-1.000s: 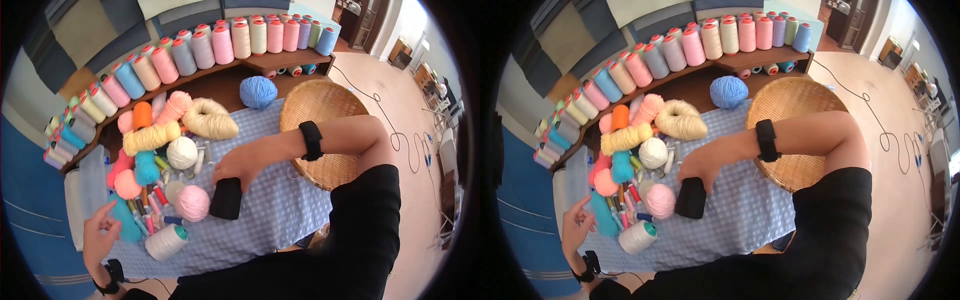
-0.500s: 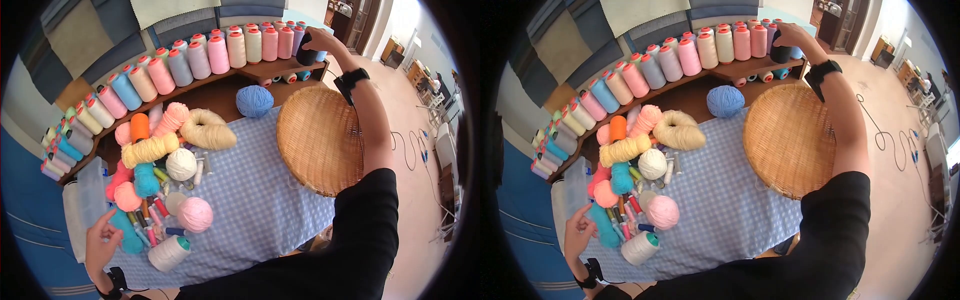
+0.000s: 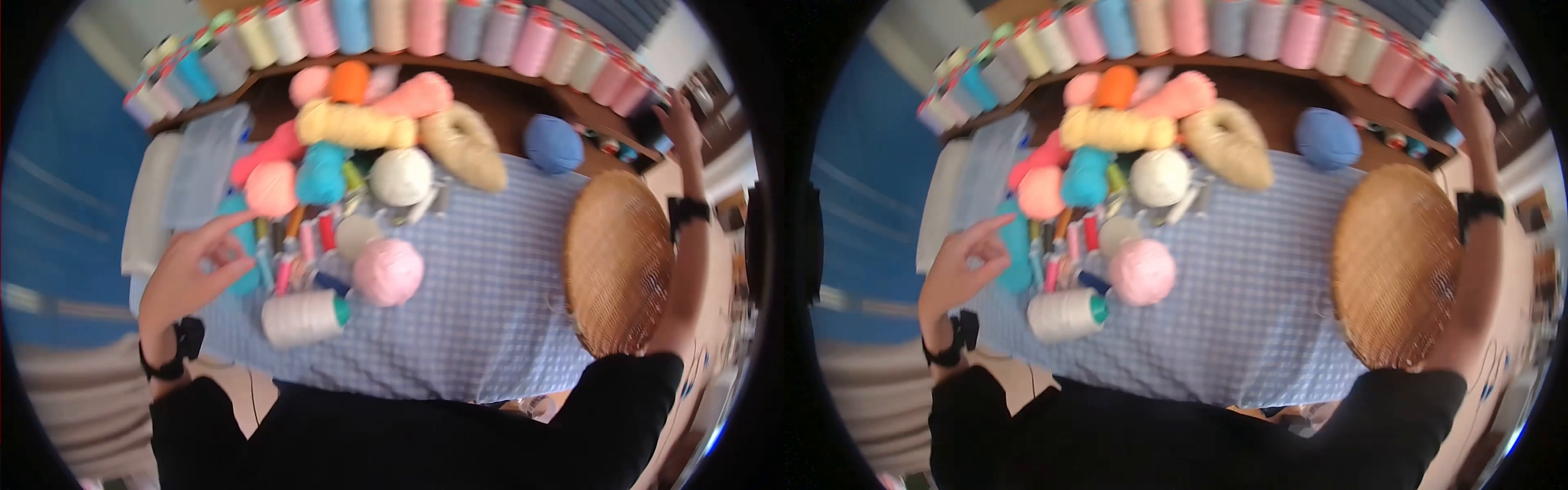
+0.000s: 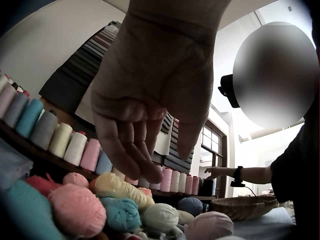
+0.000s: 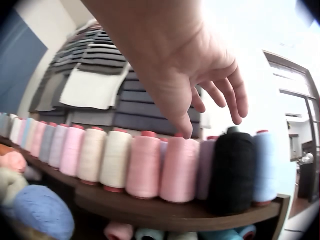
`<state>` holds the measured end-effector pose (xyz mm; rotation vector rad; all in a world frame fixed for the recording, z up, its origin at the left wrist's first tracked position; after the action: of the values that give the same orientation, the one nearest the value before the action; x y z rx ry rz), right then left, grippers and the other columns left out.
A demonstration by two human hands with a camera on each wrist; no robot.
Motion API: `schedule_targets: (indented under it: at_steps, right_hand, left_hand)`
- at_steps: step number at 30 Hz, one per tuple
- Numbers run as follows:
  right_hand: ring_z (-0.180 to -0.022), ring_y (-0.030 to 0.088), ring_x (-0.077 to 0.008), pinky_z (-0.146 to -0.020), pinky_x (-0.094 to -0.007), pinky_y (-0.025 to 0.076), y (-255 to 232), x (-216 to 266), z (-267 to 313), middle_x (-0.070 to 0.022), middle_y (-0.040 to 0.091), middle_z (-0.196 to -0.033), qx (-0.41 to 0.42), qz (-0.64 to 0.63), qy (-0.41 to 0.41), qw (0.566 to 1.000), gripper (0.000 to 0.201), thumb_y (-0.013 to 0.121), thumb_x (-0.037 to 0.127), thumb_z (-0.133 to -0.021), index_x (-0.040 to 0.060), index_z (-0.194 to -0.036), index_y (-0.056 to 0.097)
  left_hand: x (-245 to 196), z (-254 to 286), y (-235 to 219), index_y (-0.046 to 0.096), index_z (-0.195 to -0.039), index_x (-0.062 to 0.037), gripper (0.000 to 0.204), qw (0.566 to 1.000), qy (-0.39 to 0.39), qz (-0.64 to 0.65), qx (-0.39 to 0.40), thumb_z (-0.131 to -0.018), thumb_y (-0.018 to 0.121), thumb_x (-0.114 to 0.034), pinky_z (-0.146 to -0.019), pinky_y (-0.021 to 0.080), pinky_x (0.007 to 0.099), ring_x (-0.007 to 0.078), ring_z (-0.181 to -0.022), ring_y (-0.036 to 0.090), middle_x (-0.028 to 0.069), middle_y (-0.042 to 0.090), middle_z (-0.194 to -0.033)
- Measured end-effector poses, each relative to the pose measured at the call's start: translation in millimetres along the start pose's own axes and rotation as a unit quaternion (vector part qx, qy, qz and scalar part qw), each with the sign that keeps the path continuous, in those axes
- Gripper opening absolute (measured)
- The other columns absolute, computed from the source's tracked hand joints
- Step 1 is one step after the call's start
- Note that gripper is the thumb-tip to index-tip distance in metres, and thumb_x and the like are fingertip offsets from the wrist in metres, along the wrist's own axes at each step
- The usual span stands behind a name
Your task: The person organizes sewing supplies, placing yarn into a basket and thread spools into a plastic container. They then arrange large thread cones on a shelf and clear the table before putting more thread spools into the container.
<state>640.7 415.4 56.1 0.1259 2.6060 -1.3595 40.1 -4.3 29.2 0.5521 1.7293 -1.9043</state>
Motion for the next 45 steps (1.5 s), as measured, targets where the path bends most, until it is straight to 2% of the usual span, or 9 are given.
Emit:
schedule_targets:
  at_steps: [4, 7, 11, 14, 24, 32, 37, 43, 45]
  right_hand:
    - [-0.104, 0.055, -0.0321, -0.088, -0.0393, 0.043, -59, 103, 27, -0.0163, 0.058, -0.11, 0.06, -0.157, -0.191, 0.967, 0.037, 0.059, 0.022, -0.084, 0.0036, -0.116, 0.052]
    - [-0.091, 0.06, -0.0276, -0.079, -0.0349, 0.047, -130, 206, 80, -0.0157, 0.061, -0.104, 0.231, -0.224, -0.203, 0.925, 0.033, 0.059, 0.015, -0.082, 0.0054, -0.114, 0.055]
    - [-0.085, 0.061, -0.0245, -0.075, -0.0342, 0.048, -172, 268, 132, -0.0119, 0.062, -0.098, 0.256, -0.256, -0.336, 0.869, 0.035, 0.063, 0.014, -0.079, 0.0058, -0.113, 0.055]
    - [-0.093, 0.059, -0.0302, -0.083, -0.0388, 0.045, -181, 285, 159, -0.0142, 0.062, -0.097, 0.227, -0.247, -0.422, 0.842, 0.033, 0.065, 0.022, -0.079, 0.0077, -0.107, 0.058]
    - [-0.094, 0.059, -0.0278, -0.083, -0.0361, 0.046, -177, 267, 171, -0.0107, 0.061, -0.105, 0.273, -0.23, -0.382, 0.853, 0.036, 0.066, 0.019, -0.079, 0.0074, -0.111, 0.056]
    - [-0.096, 0.058, -0.0307, -0.083, -0.0406, 0.046, -185, 274, 193, -0.0137, 0.062, -0.101, 0.278, -0.224, -0.405, 0.841, 0.036, 0.065, 0.025, -0.079, 0.0084, -0.11, 0.057]
    - [-0.082, 0.062, -0.0362, -0.072, -0.0394, 0.052, -220, 300, 222, -0.0191, 0.058, -0.103, 0.271, -0.44, -0.491, 0.702, 0.044, 0.067, 0.021, -0.078, 0.0046, -0.115, 0.05]
    - [-0.084, 0.06, -0.0363, -0.073, -0.0384, 0.052, -228, 329, 244, -0.0187, 0.053, -0.106, 0.298, -0.637, -0.444, 0.556, 0.051, 0.071, 0.018, -0.075, 0.0052, -0.118, 0.045]
    - [-0.085, 0.06, -0.0337, -0.073, -0.0373, 0.051, -224, 321, 234, -0.0178, 0.053, -0.104, 0.313, -0.632, -0.409, 0.579, 0.052, 0.072, 0.017, -0.074, 0.0051, -0.117, 0.046]
  left_hand:
    - [-7, 4, 24, 0.054, -0.123, -0.0088, 0.054, 0.999, 0.013, -0.009, 0.04, -0.072, 0.071, -0.02, -0.061, 0.047, 0.0285, 0.0167, -0.068, 0.059, 0.0063, 0.061, -0.081]
    - [-6, 8, 45, 0.055, -0.12, -0.0087, 0.06, 0.994, 0.044, -0.062, 0.08, -0.068, 0.075, -0.031, -0.069, 0.048, 0.0337, 0.0238, -0.081, 0.06, 0.0089, 0.062, -0.093]
    - [7, 16, 76, 0.055, -0.117, -0.0087, 0.068, 0.981, 0.076, -0.128, 0.127, -0.062, 0.077, -0.042, -0.08, 0.047, 0.0389, 0.0295, -0.095, 0.059, 0.0105, 0.06, -0.105]
    - [6, 19, 75, 0.053, -0.119, -0.009, 0.071, 0.98, 0.073, -0.136, 0.122, -0.061, 0.077, -0.042, -0.08, 0.047, 0.0388, 0.0301, -0.097, 0.059, 0.0109, 0.059, -0.106]
    - [19, 22, 51, 0.055, -0.116, -0.0116, 0.067, 0.991, 0.031, -0.127, 0.032, -0.06, 0.077, -0.042, -0.072, 0.047, 0.0372, 0.0275, -0.086, 0.059, 0.0086, 0.06, -0.093]
    - [12, 23, 78, 0.059, -0.101, -0.0126, 0.053, 0.979, 0.081, -0.139, 0.128, -0.057, 0.079, -0.034, -0.072, 0.047, 0.0375, 0.0275, -0.087, 0.059, 0.0082, 0.061, -0.094]
    - [-4, 17, 62, 0.058, -0.106, -0.0061, 0.058, 0.987, 0.094, 0.012, 0.131, -0.057, 0.078, -0.03, -0.076, 0.049, 0.0387, 0.0288, -0.089, 0.062, 0.012, 0.064, -0.094]
    - [-54, -8, 74, 0.055, -0.115, -0.0003, 0.068, 0.959, 0.175, 0.182, 0.124, -0.06, 0.08, -0.032, -0.078, 0.049, 0.035, 0.0245, -0.091, 0.064, 0.0144, 0.064, -0.1]
    - [-60, -21, 73, 0.054, -0.116, 0.0005, 0.067, 0.959, 0.186, 0.177, 0.118, -0.063, 0.079, -0.031, -0.078, 0.05, 0.0339, 0.0223, -0.092, 0.063, 0.0139, 0.064, -0.101]
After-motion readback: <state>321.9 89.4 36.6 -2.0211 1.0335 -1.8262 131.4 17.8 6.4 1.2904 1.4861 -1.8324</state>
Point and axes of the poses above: each hand's wrist, its own z-axis away from the middle knuckle, its own y-axis out of the palm, x = y × z, the point moved 2 cm from there along -z, towards the middle knuckle
